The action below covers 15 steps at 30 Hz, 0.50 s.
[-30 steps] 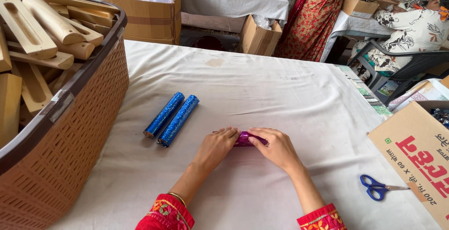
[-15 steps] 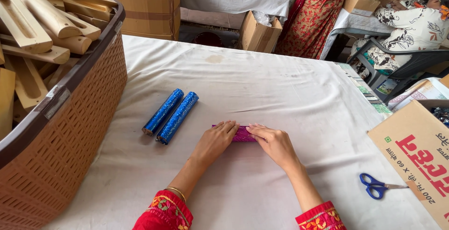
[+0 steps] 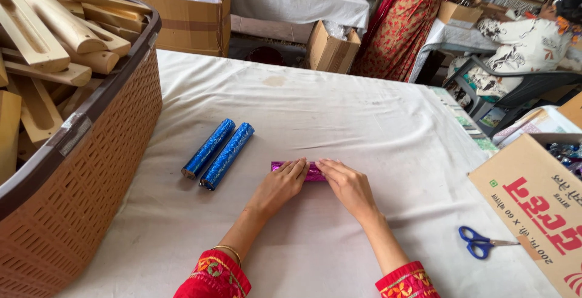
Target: The person is wrapping small wooden blocks in decorative foil and then placing them into a plastic container.
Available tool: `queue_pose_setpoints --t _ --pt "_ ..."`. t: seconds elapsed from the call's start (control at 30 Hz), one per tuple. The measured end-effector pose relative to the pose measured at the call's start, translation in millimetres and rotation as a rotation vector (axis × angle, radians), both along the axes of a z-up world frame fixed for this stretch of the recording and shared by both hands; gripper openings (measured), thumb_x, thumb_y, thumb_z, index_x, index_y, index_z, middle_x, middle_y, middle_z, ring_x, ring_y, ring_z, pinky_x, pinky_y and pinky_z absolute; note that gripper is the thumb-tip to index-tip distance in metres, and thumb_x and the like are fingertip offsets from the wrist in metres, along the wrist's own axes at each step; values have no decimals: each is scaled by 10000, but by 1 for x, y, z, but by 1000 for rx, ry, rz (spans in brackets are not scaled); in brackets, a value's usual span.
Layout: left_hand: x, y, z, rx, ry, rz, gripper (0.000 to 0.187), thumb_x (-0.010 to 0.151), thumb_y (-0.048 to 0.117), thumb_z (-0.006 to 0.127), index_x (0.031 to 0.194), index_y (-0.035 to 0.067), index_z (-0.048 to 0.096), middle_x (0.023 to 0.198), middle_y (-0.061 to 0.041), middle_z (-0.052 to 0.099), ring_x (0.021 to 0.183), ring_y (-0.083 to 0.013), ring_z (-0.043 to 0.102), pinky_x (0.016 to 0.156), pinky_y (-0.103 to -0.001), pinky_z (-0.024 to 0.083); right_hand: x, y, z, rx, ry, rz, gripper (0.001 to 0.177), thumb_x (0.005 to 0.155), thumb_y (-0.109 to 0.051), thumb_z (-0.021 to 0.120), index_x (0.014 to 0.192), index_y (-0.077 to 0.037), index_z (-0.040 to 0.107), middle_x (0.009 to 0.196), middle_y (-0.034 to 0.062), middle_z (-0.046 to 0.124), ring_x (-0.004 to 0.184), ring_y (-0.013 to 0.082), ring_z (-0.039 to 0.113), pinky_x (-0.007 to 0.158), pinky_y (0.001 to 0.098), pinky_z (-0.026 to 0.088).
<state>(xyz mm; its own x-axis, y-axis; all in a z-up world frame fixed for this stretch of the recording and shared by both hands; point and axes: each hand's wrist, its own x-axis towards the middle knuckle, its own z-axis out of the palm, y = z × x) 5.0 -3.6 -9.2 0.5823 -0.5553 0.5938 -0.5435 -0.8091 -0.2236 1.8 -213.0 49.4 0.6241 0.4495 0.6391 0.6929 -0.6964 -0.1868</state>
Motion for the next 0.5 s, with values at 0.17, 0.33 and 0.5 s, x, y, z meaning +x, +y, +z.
queue_pose_setpoints --t 0.17,0.33,0.5 --pt "4 0 -3 15 -57 -4 493 901 91 572 1377 -41 572 1456 -174 565 1310 -263 581 1101 -372 453 -7 5 16 -52 -4 1 398 796 -180 796 1163 -36 741 1225 103 721 1071 283 708 959 373 558" --pt "4 7 1 -42 -22 -5 526 896 86 565 1409 -34 565 1451 -159 567 1312 -255 572 1111 -377 443 -5 4 11 -125 113 -50 390 832 -153 761 1201 -43 704 1273 89 701 1074 273 699 897 375 563" --pt "13 11 -15 -184 174 -52 495 916 48 556 1410 45 575 1505 -90 534 1373 -228 536 1146 -362 435 1 -2 1 -104 98 16 356 896 -206 731 1207 -34 712 1216 93 724 1077 284 695 1005 402 534"
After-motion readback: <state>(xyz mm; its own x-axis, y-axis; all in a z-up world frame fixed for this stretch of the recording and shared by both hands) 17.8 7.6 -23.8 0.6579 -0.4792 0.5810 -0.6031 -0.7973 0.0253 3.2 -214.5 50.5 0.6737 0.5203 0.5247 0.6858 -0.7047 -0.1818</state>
